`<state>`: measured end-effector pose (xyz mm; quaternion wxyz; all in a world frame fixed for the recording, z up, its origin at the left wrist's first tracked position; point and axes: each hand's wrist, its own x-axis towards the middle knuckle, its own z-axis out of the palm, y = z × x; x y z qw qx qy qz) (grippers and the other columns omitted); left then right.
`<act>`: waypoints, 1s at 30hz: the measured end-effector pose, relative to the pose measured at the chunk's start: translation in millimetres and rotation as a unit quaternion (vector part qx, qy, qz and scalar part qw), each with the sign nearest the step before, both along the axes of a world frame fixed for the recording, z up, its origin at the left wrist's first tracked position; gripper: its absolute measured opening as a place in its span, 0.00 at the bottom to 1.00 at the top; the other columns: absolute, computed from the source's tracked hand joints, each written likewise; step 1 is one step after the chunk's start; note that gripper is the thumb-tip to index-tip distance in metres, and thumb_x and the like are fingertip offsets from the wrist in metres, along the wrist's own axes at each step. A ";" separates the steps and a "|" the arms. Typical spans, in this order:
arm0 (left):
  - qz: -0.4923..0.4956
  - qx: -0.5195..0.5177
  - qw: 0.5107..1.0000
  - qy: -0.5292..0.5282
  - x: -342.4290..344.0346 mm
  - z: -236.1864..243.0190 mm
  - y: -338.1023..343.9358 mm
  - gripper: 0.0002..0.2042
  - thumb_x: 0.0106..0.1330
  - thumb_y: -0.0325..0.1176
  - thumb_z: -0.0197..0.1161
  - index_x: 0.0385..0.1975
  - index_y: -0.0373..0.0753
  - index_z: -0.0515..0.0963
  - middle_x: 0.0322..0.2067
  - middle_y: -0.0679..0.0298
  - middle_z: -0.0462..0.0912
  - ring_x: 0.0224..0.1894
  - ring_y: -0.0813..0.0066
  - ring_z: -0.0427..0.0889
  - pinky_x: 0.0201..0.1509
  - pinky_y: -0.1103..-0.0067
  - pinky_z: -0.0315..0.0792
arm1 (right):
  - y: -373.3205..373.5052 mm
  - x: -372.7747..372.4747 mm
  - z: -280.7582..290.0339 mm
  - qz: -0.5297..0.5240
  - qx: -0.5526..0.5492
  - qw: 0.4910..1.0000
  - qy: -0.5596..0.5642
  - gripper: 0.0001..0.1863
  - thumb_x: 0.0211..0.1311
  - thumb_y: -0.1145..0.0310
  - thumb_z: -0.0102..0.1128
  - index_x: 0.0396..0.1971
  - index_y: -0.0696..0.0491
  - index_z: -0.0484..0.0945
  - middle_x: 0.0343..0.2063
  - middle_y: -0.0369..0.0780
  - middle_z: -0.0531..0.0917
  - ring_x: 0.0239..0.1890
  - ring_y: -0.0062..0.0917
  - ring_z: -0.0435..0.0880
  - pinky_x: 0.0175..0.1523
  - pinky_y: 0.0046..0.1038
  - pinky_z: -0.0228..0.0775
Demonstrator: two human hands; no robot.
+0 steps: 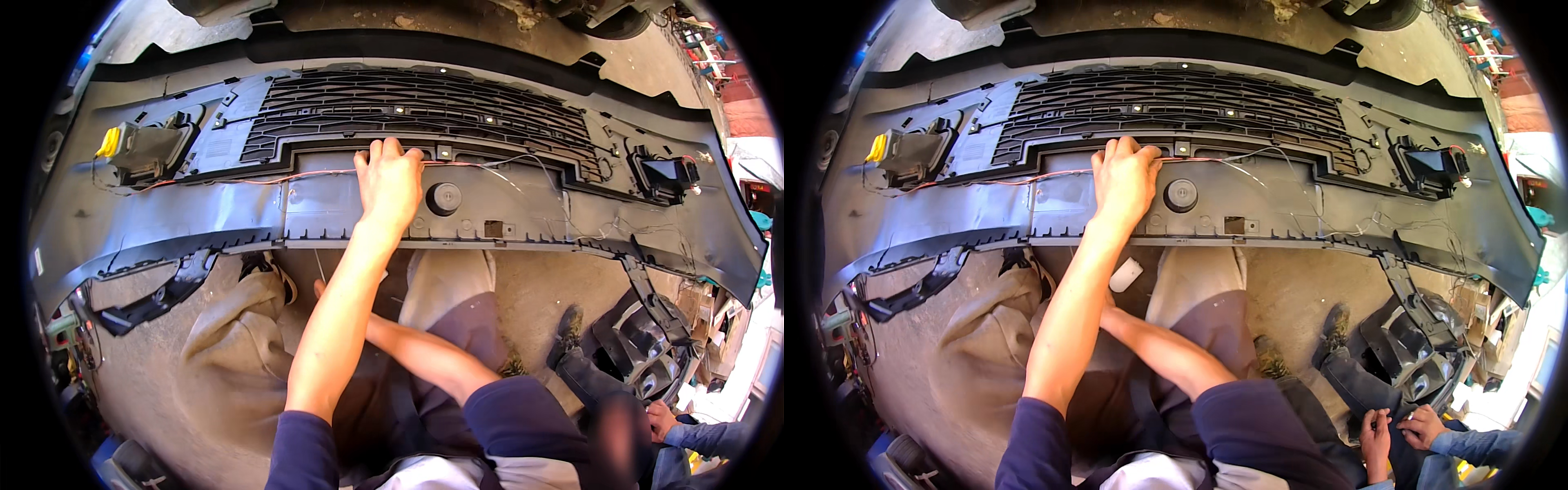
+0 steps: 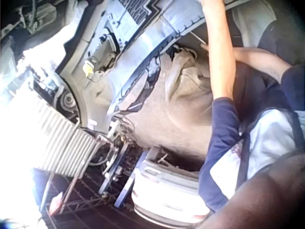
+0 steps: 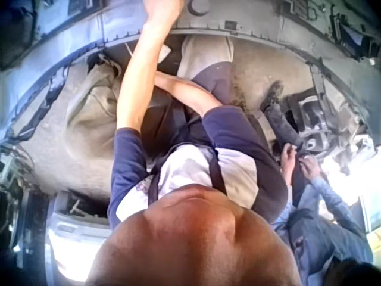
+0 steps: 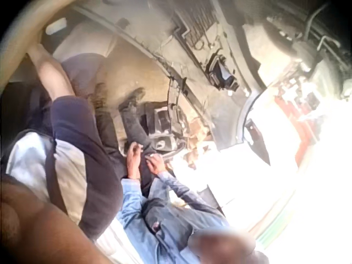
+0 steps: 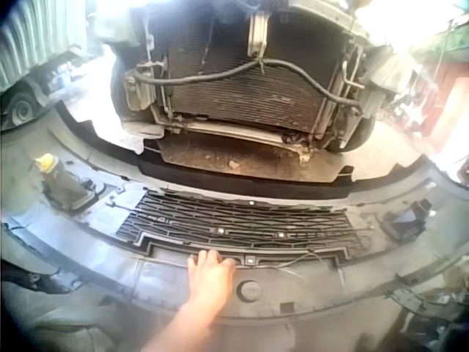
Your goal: The person works on a detached car bumper laid on the floor, handling wires and components near the grille. They use a screwdriver to adjust parts and secure connections within the bumper assembly.
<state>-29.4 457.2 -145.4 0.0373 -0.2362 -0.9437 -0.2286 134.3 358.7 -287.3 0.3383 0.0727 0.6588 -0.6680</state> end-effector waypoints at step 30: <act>0.206 0.548 0.489 -0.647 -11.0 2.9 3.1 0.09 0.67 0.31 0.52 0.41 0.33 0.72 0.32 0.58 0.81 0.23 0.76 0.73 0.26 0.81 0.69 | 259.6 -8.3 317.6 -0.048 0.406 0.892 0.192 0.27 0.53 0.74 0.60 0.54 0.59 0.66 0.45 0.53 0.78 0.49 0.48 0.77 0.52 0.38 0.70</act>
